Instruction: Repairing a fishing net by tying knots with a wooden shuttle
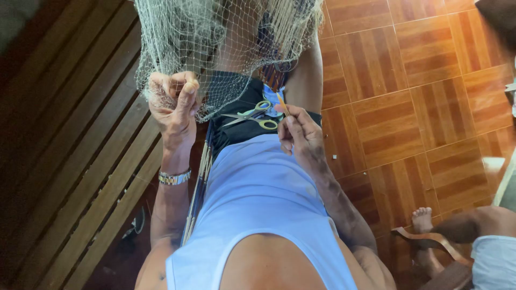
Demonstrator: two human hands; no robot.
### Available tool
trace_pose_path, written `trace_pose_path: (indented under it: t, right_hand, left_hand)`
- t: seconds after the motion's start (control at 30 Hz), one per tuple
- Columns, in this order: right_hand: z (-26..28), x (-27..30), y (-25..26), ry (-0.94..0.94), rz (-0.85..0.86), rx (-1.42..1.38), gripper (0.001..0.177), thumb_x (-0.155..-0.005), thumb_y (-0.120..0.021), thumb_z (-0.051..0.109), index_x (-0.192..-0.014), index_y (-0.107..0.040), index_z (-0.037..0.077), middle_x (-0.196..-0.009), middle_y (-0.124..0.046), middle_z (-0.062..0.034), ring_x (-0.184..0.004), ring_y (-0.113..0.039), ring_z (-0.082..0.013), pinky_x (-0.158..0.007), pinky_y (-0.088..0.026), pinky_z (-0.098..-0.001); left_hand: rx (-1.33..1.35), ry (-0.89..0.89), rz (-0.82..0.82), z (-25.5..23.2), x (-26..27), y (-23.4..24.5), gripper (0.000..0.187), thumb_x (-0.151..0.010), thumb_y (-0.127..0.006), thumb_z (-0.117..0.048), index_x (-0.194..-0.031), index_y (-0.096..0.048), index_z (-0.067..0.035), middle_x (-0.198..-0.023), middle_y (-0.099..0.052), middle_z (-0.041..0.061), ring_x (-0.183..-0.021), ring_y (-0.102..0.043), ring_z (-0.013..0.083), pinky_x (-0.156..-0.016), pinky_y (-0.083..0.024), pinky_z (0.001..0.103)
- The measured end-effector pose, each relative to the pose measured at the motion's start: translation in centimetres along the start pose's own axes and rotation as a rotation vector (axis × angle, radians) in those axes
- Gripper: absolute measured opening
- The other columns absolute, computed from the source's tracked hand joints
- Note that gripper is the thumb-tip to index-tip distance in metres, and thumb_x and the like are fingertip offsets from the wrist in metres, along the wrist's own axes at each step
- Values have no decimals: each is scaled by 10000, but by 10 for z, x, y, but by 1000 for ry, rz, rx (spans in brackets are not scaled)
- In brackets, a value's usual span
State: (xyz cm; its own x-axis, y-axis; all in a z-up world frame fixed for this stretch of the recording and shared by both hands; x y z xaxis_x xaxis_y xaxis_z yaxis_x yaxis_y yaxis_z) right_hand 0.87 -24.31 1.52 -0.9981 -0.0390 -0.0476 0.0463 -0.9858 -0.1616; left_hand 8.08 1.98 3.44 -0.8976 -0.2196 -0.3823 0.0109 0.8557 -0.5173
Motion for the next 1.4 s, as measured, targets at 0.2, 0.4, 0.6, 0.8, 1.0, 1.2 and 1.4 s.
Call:
trace_pose_path:
  t: [0.2, 0.4, 0.6, 0.8, 1.0, 1.2, 1.4]
  right_hand:
    - [1, -2, -2, -10, 16, -15, 284, -1106, -403, 120, -1298, -523, -52, -738, -595, -170, -474, -482, -122, -376, -457, -246]
    - [-14, -5, -1, 92, 37, 170, 203, -1130, -395, 147, -1185, -511, -11, -796, -640, -169, -551, -505, -137, -517, -448, -237]
    - [17, -5, -17, 103, 36, 748, 205, -1137, -463, 280, -1109, -591, 121, -697, -554, -176, -598, -542, -310, -611, -493, -438]
    - [-8, 0, -11, 235, 64, 898, 334, -1101, -578, 353, -838, -572, 147, -546, -512, -98, -513, -601, -338, -529, -505, -376]
    - [-6, 0, 0, 229, 38, 706, 385, -1069, -643, 280, -719, -550, 149, -494, -415, -37, -425, -485, -209, -454, -430, -292]
    - [-8, 2, 30, 77, -286, 300, 260, -1070, -567, 246, -942, -743, 103, -668, -561, -23, -515, -466, -52, -444, -455, -187]
    - [23, 3, 65, 322, -427, -10, 321, -1125, -460, 318, -975, -585, 63, -816, -655, -141, -715, -715, -204, -667, -614, -293]
  left_hand:
    - [-9, 1, 1, -2, -1, 0, 334, -1013, -686, -9, -942, -405, -176, -899, -681, 139, -533, -427, 22, -418, -350, 148]
    - [14, -3, 34, -7, 0, -4, 358, -1009, -677, 9, -937, -381, -179, -913, -664, 154, -552, -410, 31, -431, -346, 153]
    - [-12, -30, 83, -9, -2, -13, 358, -1018, -643, 44, -928, -374, -174, -897, -648, 165, -533, -408, 40, -433, -339, 163]
    - [29, -69, 100, -3, -3, -13, 358, -1002, -636, 51, -921, -374, -179, -874, -645, 164, -507, -410, 39, -413, -351, 174]
    - [12, -25, 77, 0, -4, -13, 367, -1005, -635, 54, -915, -369, -181, -915, -663, 159, -543, -381, 33, -421, -341, 163]
    - [32, 9, 69, 0, 1, -13, 340, -1027, -592, 39, -936, -376, -207, -949, -670, 114, -558, -400, 25, -441, -320, 152]
    - [71, 71, 75, 12, 12, -15, 312, -1022, -585, 45, -926, -378, -168, -930, -700, 183, -547, -363, 4, -479, -328, 135]
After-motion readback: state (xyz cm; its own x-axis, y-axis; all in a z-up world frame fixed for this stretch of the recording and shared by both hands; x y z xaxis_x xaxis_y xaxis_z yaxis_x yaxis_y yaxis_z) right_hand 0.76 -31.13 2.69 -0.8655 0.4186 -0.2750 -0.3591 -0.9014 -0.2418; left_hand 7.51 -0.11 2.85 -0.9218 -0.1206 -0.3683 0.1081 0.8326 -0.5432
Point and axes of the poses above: each hand's wrist, its own x-axis away from the middle knuckle, its own y-axis out of the back of the hand, z = x × y, the point moved 9 cm from there along -x, towards the middle knuckle
